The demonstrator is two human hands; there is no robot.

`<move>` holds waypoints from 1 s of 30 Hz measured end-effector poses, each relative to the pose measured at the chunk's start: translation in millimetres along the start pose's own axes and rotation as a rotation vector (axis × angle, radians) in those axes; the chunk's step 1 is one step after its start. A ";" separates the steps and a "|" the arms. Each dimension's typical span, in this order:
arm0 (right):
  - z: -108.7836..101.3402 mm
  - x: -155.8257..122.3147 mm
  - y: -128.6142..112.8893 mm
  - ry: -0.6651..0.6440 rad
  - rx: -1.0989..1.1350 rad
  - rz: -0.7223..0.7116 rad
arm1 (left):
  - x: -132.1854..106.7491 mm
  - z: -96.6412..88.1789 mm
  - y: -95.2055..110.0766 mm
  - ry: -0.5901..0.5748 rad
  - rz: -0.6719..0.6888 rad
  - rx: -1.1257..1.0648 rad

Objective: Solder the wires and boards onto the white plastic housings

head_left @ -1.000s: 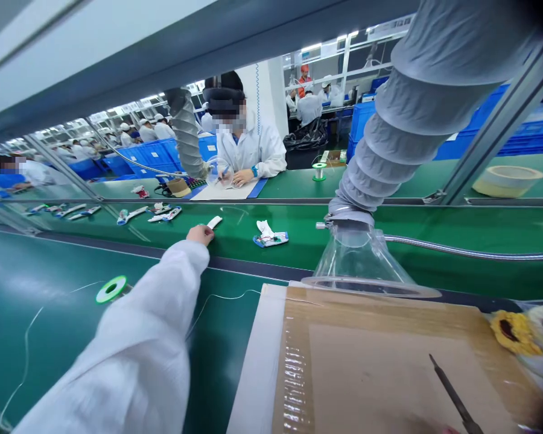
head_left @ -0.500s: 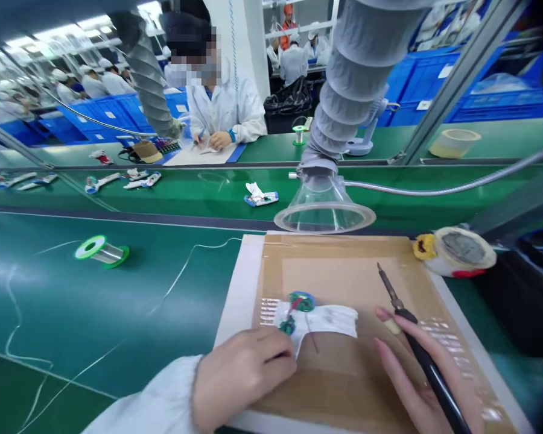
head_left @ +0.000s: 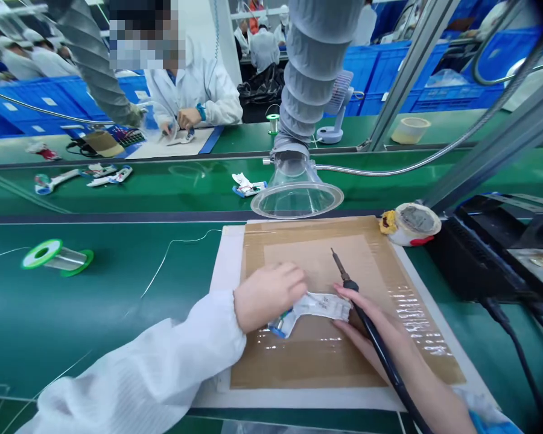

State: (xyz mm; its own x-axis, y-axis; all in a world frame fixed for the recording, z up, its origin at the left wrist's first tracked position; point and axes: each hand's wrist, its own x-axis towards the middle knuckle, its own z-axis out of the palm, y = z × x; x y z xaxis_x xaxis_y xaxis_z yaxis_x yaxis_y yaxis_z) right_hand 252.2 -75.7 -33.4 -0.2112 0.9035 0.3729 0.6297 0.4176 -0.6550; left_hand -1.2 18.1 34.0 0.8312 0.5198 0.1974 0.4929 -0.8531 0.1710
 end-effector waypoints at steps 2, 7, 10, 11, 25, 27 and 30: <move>-2.4 3.6 1.6 -0.045 -0.011 0.010 | -1.9 2.1 -16.7 0.038 -0.145 -0.021; -5.9 16.1 4.3 -0.121 0.018 0.058 | -3.0 7.1 -66.6 0.158 -0.399 -0.040; -4.3 24.8 7.1 -0.138 0.032 0.043 | -1.8 8.7 -93.3 0.248 -0.486 -0.020; -3.9 27.2 7.6 -0.135 0.032 0.020 | -2.3 8.3 -98.3 0.268 -0.487 -0.030; -15.3 10.6 -11.8 0.644 0.249 0.127 | -15.4 27.5 8.3 0.428 -0.179 -0.318; -15.3 8.4 -15.1 0.552 0.210 0.111 | -16.3 29.9 7.2 0.403 -0.177 -0.297; -16.7 9.1 -18.1 0.416 0.190 0.022 | -16.7 31.0 5.1 0.410 -0.175 -0.251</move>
State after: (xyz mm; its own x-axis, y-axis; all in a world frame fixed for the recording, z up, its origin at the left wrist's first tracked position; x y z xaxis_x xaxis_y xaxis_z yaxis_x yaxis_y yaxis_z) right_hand 251.4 -76.7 -7.2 0.1431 0.8132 0.5641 0.4745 0.4438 -0.7602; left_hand -4.6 3.6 1.6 0.5480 0.6715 0.4988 0.4965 -0.7410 0.4521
